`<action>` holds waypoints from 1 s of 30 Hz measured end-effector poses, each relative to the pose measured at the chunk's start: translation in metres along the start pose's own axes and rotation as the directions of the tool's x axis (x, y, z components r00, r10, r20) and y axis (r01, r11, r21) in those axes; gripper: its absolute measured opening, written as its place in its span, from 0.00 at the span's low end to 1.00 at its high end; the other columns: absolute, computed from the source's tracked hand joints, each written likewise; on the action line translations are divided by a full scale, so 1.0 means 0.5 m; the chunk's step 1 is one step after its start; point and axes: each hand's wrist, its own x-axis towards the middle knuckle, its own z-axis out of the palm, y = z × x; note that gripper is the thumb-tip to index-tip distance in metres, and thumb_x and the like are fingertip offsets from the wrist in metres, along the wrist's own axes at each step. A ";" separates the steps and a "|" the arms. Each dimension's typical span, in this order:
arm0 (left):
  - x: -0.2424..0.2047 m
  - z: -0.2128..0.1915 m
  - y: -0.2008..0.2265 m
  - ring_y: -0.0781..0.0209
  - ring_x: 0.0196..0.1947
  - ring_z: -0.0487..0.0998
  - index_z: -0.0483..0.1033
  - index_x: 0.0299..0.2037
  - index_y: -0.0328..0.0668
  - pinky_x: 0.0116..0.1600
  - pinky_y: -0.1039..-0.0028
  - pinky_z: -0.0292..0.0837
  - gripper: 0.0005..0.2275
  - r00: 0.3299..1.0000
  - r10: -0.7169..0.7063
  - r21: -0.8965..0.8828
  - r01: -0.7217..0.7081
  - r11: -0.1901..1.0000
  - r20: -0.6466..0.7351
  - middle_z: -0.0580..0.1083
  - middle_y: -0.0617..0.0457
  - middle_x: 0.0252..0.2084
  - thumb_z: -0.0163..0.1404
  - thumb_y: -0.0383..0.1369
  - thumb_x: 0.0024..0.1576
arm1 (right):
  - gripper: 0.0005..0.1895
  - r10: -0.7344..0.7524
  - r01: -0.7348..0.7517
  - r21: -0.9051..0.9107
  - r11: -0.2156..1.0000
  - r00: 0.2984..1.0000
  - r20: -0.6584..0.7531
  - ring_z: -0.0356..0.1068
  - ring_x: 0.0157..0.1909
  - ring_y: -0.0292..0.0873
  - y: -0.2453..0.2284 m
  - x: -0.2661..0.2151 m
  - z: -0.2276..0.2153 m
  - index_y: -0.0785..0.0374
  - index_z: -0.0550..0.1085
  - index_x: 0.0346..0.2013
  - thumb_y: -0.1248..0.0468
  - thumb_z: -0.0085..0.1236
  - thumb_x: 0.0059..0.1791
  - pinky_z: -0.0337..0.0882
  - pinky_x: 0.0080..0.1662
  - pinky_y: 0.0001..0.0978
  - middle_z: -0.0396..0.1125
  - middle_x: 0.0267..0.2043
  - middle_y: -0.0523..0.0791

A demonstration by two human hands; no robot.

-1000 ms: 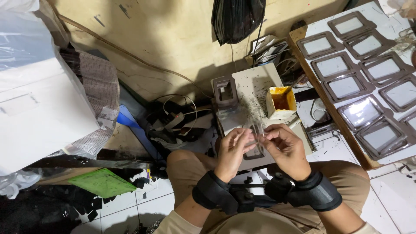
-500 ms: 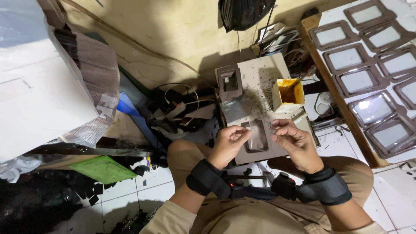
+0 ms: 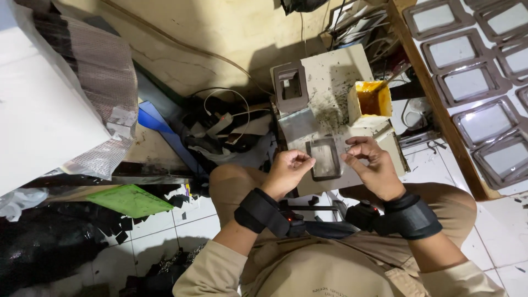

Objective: Applying glue to the edges of small rectangular frames and placing them on a workspace

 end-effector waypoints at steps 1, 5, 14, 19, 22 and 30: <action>0.002 -0.001 -0.006 0.70 0.30 0.79 0.82 0.37 0.34 0.33 0.82 0.73 0.08 1.000 -0.006 0.034 0.006 0.999 0.005 0.79 0.50 0.31 0.62 0.31 0.55 | 0.05 0.009 -0.008 -0.072 0.997 1.000 0.009 0.69 0.51 0.47 0.004 0.001 0.001 0.68 0.77 0.31 0.70 0.66 0.49 0.68 0.52 0.38 0.67 0.50 0.54; 0.016 -0.001 -0.050 0.73 0.26 0.75 0.83 0.34 0.37 0.29 0.83 0.68 0.07 1.000 -0.021 0.151 0.023 0.988 -0.015 0.77 0.54 0.25 0.62 0.33 0.54 | 0.06 0.009 -0.010 -0.347 0.938 1.000 -0.005 0.71 0.50 0.59 0.042 0.007 0.004 0.64 0.78 0.31 0.66 0.69 0.46 0.71 0.49 0.41 0.71 0.48 0.54; 0.065 0.004 -0.179 0.68 0.21 0.74 0.84 0.31 0.42 0.26 0.77 0.66 0.07 0.997 -0.033 0.354 0.054 0.934 -0.064 0.75 0.56 0.19 0.61 0.37 0.51 | 0.06 -0.034 0.033 -0.547 0.836 0.999 0.007 0.70 0.47 0.57 0.108 0.006 0.014 0.57 0.80 0.33 0.61 0.69 0.47 0.71 0.46 0.45 0.72 0.48 0.48; 0.073 0.010 -0.178 0.62 0.24 0.76 0.84 0.30 0.42 0.29 0.73 0.70 0.08 0.994 -0.069 0.396 0.096 0.913 -0.082 0.76 0.53 0.20 0.61 0.38 0.50 | 0.05 0.038 -0.036 -0.585 0.810 0.999 -0.009 0.69 0.53 0.57 0.138 0.009 0.016 0.53 0.80 0.33 0.58 0.68 0.47 0.71 0.51 0.45 0.71 0.49 0.46; 0.077 0.015 -0.187 0.61 0.25 0.77 0.85 0.30 0.44 0.30 0.72 0.71 0.08 0.993 -0.078 0.421 0.111 0.900 -0.093 0.76 0.52 0.20 0.61 0.38 0.50 | 0.05 0.058 -0.056 -0.595 0.802 0.998 -0.015 0.68 0.54 0.57 0.161 0.008 0.016 0.52 0.80 0.33 0.57 0.67 0.47 0.71 0.53 0.46 0.70 0.50 0.45; 0.074 0.017 -0.172 0.56 0.28 0.81 0.85 0.30 0.44 0.33 0.70 0.74 0.08 0.990 -0.099 0.462 0.136 0.876 -0.105 0.78 0.50 0.22 0.60 0.38 0.48 | 0.06 0.104 -0.094 -0.637 0.765 0.994 -0.022 0.67 0.56 0.56 0.193 0.012 0.015 0.52 0.80 0.34 0.56 0.67 0.47 0.70 0.55 0.46 0.69 0.50 0.45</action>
